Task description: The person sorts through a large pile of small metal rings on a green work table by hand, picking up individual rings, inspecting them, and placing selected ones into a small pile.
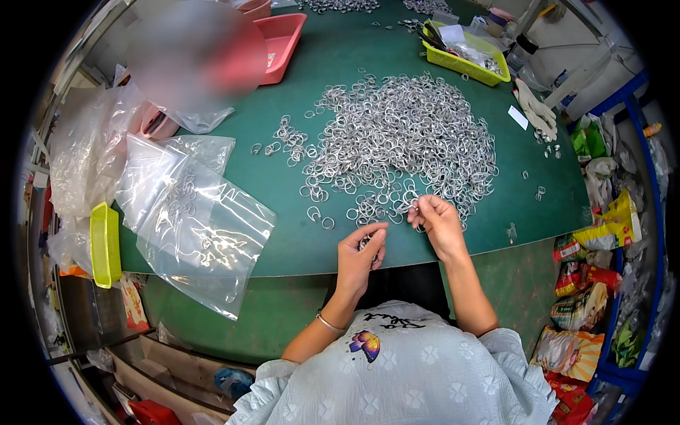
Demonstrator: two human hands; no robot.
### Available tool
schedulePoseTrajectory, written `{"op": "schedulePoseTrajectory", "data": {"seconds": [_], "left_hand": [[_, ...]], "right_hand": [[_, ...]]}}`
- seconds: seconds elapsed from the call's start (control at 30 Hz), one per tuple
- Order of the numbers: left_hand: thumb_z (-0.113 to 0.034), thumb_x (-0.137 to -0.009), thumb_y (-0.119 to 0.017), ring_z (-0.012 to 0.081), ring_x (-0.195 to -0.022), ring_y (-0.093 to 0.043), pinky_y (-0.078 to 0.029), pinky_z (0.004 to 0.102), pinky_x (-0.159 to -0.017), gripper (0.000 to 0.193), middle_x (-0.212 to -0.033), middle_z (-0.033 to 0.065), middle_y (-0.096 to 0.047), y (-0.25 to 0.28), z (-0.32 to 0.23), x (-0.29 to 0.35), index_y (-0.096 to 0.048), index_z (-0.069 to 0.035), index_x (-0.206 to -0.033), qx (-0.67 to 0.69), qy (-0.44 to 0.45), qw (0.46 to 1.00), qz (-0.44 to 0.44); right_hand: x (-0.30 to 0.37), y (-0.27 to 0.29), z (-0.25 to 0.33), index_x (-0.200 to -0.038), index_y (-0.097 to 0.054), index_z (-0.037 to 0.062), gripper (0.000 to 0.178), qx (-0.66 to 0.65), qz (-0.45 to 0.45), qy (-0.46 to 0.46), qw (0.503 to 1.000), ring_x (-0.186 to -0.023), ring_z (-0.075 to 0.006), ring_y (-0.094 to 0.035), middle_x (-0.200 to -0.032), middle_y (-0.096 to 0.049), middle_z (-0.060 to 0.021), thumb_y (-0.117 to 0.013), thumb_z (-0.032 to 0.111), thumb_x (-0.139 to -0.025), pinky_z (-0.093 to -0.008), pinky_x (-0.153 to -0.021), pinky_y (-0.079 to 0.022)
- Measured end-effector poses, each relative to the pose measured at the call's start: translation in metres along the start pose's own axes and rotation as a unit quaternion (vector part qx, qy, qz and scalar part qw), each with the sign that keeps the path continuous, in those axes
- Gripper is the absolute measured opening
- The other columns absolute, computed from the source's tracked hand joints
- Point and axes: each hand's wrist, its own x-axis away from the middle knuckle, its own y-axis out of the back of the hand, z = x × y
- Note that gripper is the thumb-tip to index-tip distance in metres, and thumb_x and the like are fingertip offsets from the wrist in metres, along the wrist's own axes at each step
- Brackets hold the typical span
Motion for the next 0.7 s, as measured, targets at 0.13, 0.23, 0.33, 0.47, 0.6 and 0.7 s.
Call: {"op": "schedulePoseTrajectory", "data": {"seconds": [0.13,0.23,0.33,0.47,0.6,0.7], "left_hand": [[-0.004,-0.082,-0.063,0.0045,-0.056,-0.045,-0.030,0.0174,-0.041,0.026,-0.075,-0.0004,-0.053,-0.007,-0.005,0.001,-0.060,0.000,-0.108,-0.042,-0.060,0.997,-0.012],[-0.001,-0.080,-0.063,0.0038,-0.057,-0.046,-0.034,0.0176,-0.045,0.027,-0.075,-0.0003,-0.054,-0.010,-0.006,-0.001,-0.061,0.000,-0.107,-0.123,-0.125,0.984,-0.021],[0.000,-0.079,-0.064,0.0047,-0.059,-0.047,-0.036,0.0180,-0.049,0.021,-0.075,0.0001,-0.054,-0.004,0.003,-0.009,-0.063,0.001,-0.101,-0.215,-0.188,0.958,-0.014],[0.000,-0.079,-0.064,0.0063,-0.062,-0.049,-0.038,0.0182,-0.053,0.015,-0.078,0.0027,-0.057,-0.005,-0.001,-0.008,-0.063,0.003,-0.093,-0.279,-0.258,0.925,-0.024],[0.001,-0.079,-0.064,0.0072,-0.064,-0.051,-0.039,0.0182,-0.053,0.010,-0.080,0.0043,-0.059,-0.006,-0.001,-0.006,-0.062,0.004,-0.088,-0.289,-0.325,0.900,-0.017],[-0.001,-0.080,-0.063,0.0075,-0.063,-0.050,-0.039,0.0183,-0.051,0.009,-0.080,0.0044,-0.059,-0.005,-0.001,-0.004,-0.061,0.003,-0.089,-0.272,-0.312,0.910,-0.005]], "right_hand": [[0.000,0.003,0.000,-0.086,-0.060,-0.0005,0.020,0.028,0.046,-0.009,0.998,-0.067,-0.0092,-0.055,-0.075,-0.060,-0.0047,-0.053,0.017,-0.092,-0.0210,-0.061,-0.043],[0.004,0.000,0.004,-0.087,-0.060,-0.0004,0.021,-0.013,0.082,-0.042,0.996,-0.067,-0.0099,-0.055,-0.076,-0.061,-0.0052,-0.053,0.019,-0.092,-0.0215,-0.062,-0.043],[0.008,-0.002,0.002,-0.088,-0.060,-0.0002,0.022,-0.058,0.131,-0.079,0.987,-0.067,-0.0105,-0.055,-0.077,-0.061,-0.0058,-0.053,0.021,-0.092,-0.0217,-0.062,-0.043],[0.006,0.004,-0.002,-0.088,-0.059,0.0009,0.022,-0.067,0.157,-0.089,0.981,-0.068,-0.0118,-0.055,-0.079,-0.061,-0.0060,-0.053,0.022,-0.092,-0.0226,-0.062,-0.043],[0.013,-0.009,0.000,-0.087,-0.058,0.0026,0.020,-0.249,0.136,-0.173,0.943,-0.070,-0.0143,-0.054,-0.079,-0.059,-0.0047,-0.052,0.021,-0.093,-0.0255,-0.063,-0.043],[0.016,-0.015,0.002,-0.087,-0.058,0.0032,0.019,-0.198,0.114,-0.125,0.965,-0.070,-0.0159,-0.054,-0.077,-0.057,-0.0040,-0.051,0.020,-0.093,-0.0282,-0.064,-0.043]]}}
